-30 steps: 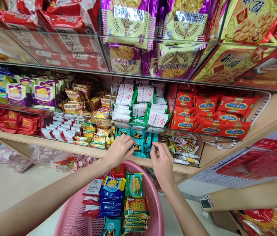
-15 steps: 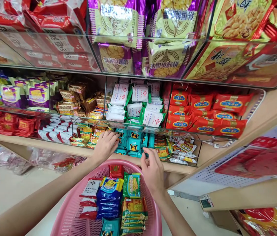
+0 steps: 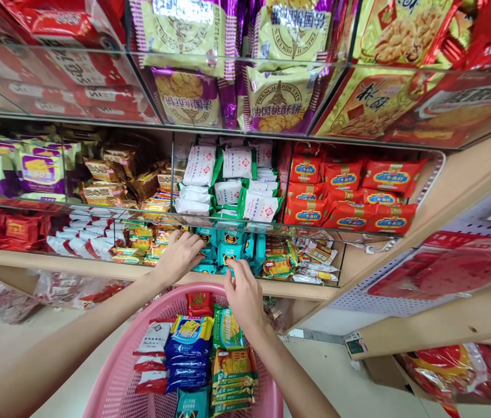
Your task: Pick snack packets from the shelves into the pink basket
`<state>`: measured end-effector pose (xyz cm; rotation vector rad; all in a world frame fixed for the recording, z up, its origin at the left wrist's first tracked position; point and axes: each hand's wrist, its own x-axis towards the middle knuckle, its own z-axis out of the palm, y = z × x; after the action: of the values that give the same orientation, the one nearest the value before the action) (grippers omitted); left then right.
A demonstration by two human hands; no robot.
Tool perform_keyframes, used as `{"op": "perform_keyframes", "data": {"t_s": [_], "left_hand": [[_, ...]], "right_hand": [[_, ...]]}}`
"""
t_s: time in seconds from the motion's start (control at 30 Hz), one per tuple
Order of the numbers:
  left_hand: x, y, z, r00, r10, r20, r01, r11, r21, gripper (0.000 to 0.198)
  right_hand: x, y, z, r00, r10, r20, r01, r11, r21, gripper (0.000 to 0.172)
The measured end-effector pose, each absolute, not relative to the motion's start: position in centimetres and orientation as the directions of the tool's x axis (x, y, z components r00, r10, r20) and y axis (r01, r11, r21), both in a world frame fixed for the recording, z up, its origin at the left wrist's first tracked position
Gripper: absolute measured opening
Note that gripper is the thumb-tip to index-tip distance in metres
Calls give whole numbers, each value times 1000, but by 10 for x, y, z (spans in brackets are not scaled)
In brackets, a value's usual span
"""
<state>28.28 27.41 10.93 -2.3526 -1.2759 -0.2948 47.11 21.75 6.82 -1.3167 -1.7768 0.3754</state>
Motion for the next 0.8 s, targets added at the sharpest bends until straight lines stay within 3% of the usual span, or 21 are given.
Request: {"op": "perform_keyframes", "data": {"t_s": [0.4, 0.5, 0.57, 0.6, 0.63, 0.7, 0.73, 0.8], "left_hand": [[276, 263, 127, 693, 583, 423, 720, -591, -363, 11], [270, 255, 133, 657, 601, 455, 747, -600, -286, 15], [268, 248, 136, 535, 662, 524, 793, -608, -42, 17], [269, 242, 137, 421, 720, 552, 790, -590, 167, 18], [271, 236, 138, 282, 792, 542, 732, -543, 412, 19], [279, 220, 140, 49, 936, 348, 408, -337, 849, 22], [284, 211, 140, 3, 979, 201, 196, -198, 960, 23], [295, 193, 140, 22, 999, -37, -141, 40, 989, 26]], "right_hand": [[475, 211, 67, -28, 887, 461, 578, 390, -716, 24], [471, 211, 68, -33, 899, 437, 540, 384, -749, 23], [466, 210, 72, -10, 926, 378, 474, 337, -813, 22], [464, 208, 75, 3, 945, 326, 410, 297, -862, 22], [461, 205, 79, 5, 965, 262, 319, 247, -915, 23], [456, 197, 89, -56, 990, 129, 81, 133, -988, 31], [454, 192, 94, -110, 991, 80, -33, 77, -997, 36], [450, 181, 103, -220, 975, 30, -193, -13, -981, 40]]}}
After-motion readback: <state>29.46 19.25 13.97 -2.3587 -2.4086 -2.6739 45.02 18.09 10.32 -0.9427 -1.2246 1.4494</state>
